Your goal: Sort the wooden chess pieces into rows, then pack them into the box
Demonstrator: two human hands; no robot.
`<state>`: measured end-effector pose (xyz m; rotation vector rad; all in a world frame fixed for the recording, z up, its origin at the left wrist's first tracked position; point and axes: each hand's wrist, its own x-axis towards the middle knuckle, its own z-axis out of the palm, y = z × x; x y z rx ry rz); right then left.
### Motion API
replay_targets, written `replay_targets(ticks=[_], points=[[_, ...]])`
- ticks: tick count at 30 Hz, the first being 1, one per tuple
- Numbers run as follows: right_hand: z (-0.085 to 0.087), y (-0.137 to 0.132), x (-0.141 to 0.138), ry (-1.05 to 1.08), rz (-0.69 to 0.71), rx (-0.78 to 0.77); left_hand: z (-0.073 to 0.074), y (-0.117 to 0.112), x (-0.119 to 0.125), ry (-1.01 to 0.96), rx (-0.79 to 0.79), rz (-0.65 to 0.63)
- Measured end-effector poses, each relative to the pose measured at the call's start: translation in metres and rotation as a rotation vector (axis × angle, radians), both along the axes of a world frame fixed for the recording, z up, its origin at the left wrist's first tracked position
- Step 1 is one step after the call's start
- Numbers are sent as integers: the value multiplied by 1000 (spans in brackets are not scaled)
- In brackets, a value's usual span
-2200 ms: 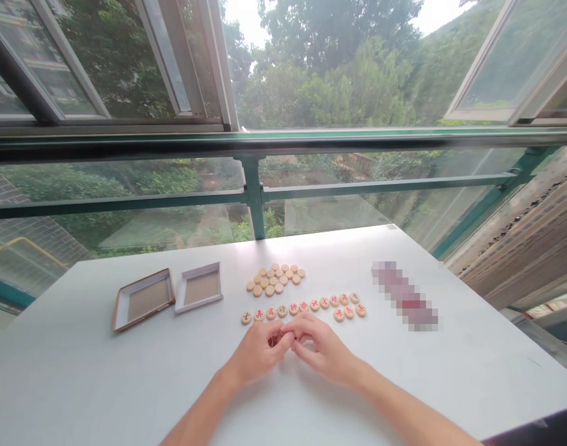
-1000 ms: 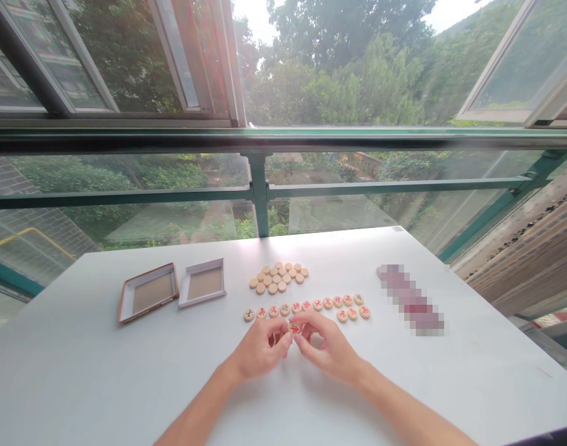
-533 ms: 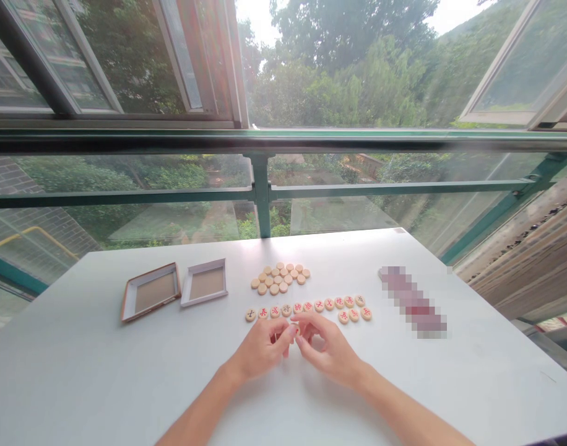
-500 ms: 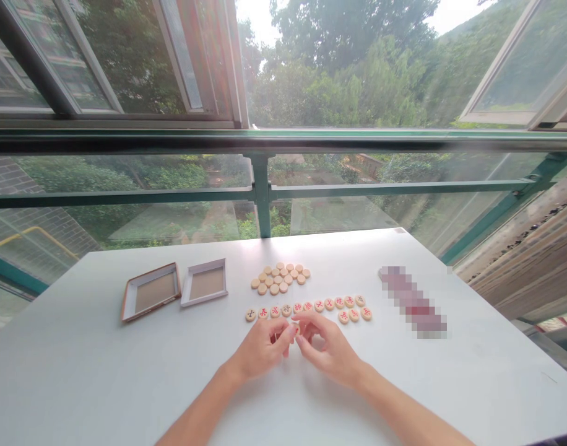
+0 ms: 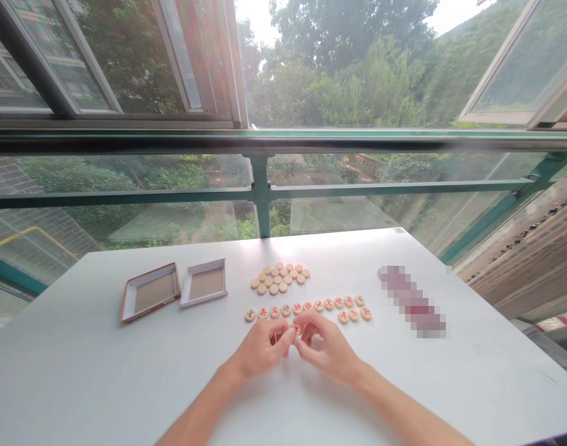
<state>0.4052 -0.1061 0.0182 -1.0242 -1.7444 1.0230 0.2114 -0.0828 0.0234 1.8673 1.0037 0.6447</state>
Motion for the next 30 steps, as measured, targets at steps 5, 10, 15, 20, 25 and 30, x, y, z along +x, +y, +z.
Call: replay_targets(ticks=[5,10,15,20,25,30], points=[[0,-1,-1,-15,34,17,-5,1,1,13,-6,28],[2,-1,-1,-31,43,48,-4,0,2,7,-9,24],[6,0,0,-63,38,39,1,0,2,-10,-11,6],[9,0,0,-77,37,38,1,1,1,-9,-6,-5],[8,0,-1,-63,33,46,3,0,1,-12,-13,-22],[6,1,0,-55,32,50,4,-1,1,2,-1,-32]])
